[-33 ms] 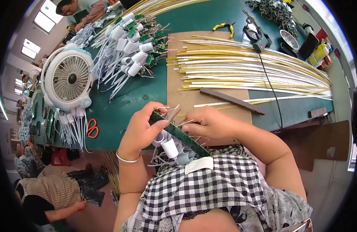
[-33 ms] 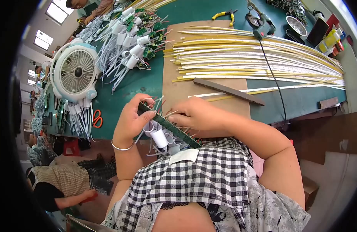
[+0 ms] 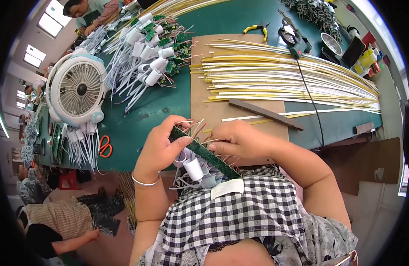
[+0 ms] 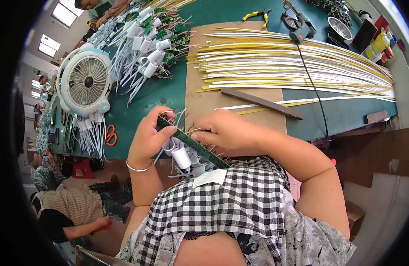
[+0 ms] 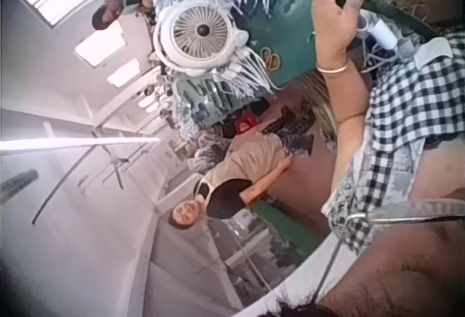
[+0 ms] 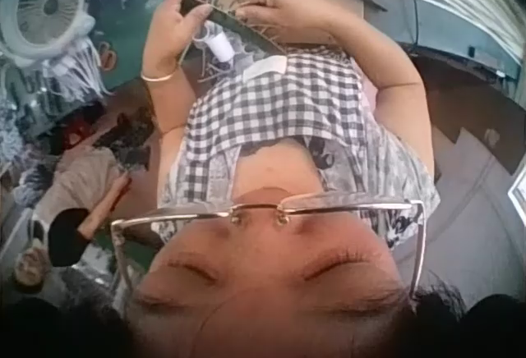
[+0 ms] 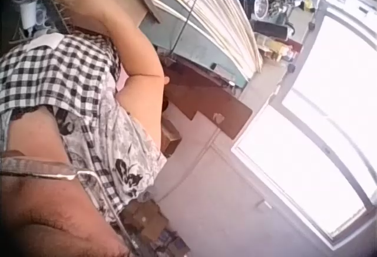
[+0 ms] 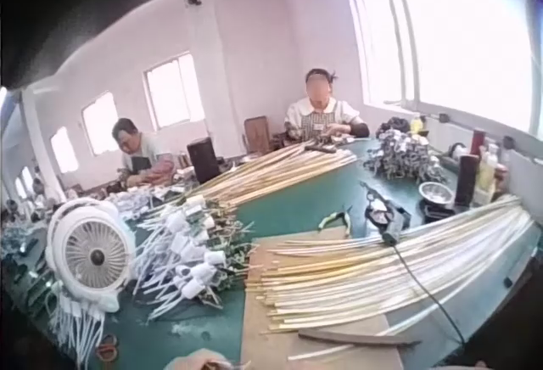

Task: The person assembles small electronic components on a green circuit board by inserting wires and preparing LED components, plastic tubes, and metal strips. This is done using pliers and scissors.

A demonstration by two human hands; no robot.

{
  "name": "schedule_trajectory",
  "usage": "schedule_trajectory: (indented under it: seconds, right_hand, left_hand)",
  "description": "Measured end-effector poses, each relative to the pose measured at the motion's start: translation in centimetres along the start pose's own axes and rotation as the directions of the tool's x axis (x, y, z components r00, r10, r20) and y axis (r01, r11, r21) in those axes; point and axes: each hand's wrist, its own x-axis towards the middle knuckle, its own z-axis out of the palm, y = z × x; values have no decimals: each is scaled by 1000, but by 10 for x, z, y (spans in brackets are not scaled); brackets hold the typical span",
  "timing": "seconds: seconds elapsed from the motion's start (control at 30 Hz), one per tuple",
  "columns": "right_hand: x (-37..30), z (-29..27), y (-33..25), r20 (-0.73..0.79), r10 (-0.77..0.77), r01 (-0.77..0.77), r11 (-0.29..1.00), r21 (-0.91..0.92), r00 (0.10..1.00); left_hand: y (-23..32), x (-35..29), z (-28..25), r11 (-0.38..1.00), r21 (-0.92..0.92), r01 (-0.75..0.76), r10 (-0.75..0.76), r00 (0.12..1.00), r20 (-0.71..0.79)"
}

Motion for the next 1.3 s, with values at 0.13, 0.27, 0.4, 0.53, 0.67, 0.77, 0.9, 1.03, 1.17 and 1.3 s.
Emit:
schedule_trajectory:
  seconds: [0.13,0.27,0.4,0.53,0.67,0.77,0.9,1.03,1.17,1.3]
  right_hand:
    - [-13,-18,21,-273,59,126,781,612,960]
    - [-26,10,15,92,85,-125,734,668,992]
    - [-35,45,4,-176,20,16,980,200,984]
    - [-29,60,5,-325,51,-48,999,19,944]
    - [-33,36,2,-458,-93,126,991,42,884]
    - [-43,4,8,-489,-28,214,920,328,872]
    - [-27,32,23,-245,-20,156,821,549,969]
    - [-13,33,11,220,29,-155,798,582,975]
    - [-2,30,10,124,-96,43,927,371,988]
    - [-11,5,-1,77,-132,147,958,-246,988]
  left_hand:
    - [-12,-6,-8,999,38,-27,27,1000,4]
    - [-28,-18,-9,990,-141,-19,13,999,-40]
    - [-25,-17,-6,979,-203,-5,-6,999,-50]
    - [-21,-10,-3,984,-180,8,-17,999,-44]
    - [-12,-10,-10,997,-64,41,-40,999,7]
    - [-27,-24,-16,985,-164,-45,44,999,-12]
    - [-25,-24,-22,907,-279,-317,315,948,-53]
    - [-23,-24,-28,873,-224,-433,434,900,-50]
    - [-23,-23,-27,909,-286,-305,314,949,-13]
    - [-18,-22,-24,948,-318,-32,44,999,29]
